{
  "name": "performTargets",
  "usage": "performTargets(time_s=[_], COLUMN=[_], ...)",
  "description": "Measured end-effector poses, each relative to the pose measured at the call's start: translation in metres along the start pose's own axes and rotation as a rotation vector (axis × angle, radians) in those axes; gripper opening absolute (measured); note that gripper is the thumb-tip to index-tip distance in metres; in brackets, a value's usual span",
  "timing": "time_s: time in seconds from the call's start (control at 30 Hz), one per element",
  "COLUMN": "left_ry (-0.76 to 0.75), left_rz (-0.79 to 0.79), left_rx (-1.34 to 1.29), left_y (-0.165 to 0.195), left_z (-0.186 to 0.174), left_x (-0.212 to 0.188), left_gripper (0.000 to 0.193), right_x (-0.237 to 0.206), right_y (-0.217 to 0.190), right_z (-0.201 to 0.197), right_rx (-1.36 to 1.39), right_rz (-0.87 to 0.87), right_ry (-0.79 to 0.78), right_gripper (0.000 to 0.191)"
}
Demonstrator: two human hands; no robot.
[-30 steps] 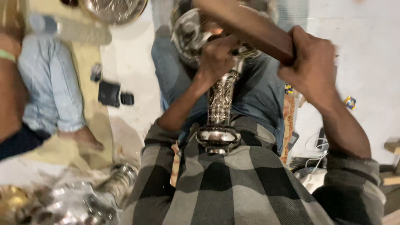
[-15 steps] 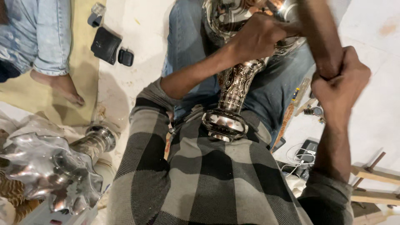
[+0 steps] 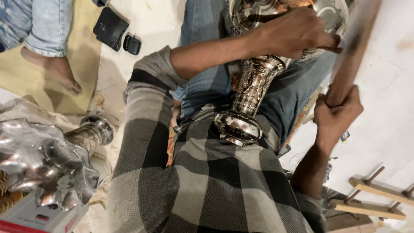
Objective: The person holds a silver-colored metal vessel on their lap and repeatedly strikes its surface with a wooden mallet. They rotate the vessel slightly between strikes to work different areas of the bowl.
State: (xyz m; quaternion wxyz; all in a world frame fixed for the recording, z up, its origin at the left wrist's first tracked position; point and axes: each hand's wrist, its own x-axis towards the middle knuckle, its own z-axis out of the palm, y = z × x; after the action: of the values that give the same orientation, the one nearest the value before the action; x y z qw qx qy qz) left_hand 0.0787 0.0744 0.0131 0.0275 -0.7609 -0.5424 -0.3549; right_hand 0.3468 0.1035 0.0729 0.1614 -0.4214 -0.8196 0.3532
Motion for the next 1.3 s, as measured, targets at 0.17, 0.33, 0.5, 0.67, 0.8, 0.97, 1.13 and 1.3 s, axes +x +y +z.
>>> performTargets(time_s=[0.17,0.33,0.5,0.67,0.8,0.97,1.13,1.3], left_ry=[-0.053,-0.114,-0.206,-0.367,-0.514,0.142,0.31,0.198], left_rz=[0.03,0.151,0.254,0.398,0.105,-0.276,-0.359,-0.313], left_rx=[-0.173,-0.066,-0.061,-0.111,-0.459,-0.831,-0.648,-0.25], left_y=[-0.004,-0.008,-0.01,-0.016,-0.019,-0.021,0.01,0.021], left_z=[0.0,-0.002,-0.005,-0.004,0.005,-0.006,-0.025,-0.038], left_x=[0.008,0.015,0.03,0.041,0.044,-0.008,-0.055,-0.056], left_gripper=[0.026,0.029,0.022,0.02,0.022,0.014,0.032,0.056], right_x=[-0.017,-0.039,-0.051,-0.06,-0.073,-0.076,-0.065,-0.053], right_y=[0.028,0.046,0.057,0.057,0.047,0.041,0.038,0.037], right_z=[0.025,0.053,0.087,0.121,0.132,0.129,0.124,0.116], right_rx=[0.244,0.584,0.588,0.599,0.55,0.649,0.593,0.413], right_rz=[-0.066,0.069,0.126,0.234,0.249,0.406,0.503,0.218], right_ry=[0.122,0.29,0.48,0.473,0.326,0.36,0.192,0.077], right_gripper=[0.036,0.058,0.041,0.038,0.038,0.043,0.036,0.032])
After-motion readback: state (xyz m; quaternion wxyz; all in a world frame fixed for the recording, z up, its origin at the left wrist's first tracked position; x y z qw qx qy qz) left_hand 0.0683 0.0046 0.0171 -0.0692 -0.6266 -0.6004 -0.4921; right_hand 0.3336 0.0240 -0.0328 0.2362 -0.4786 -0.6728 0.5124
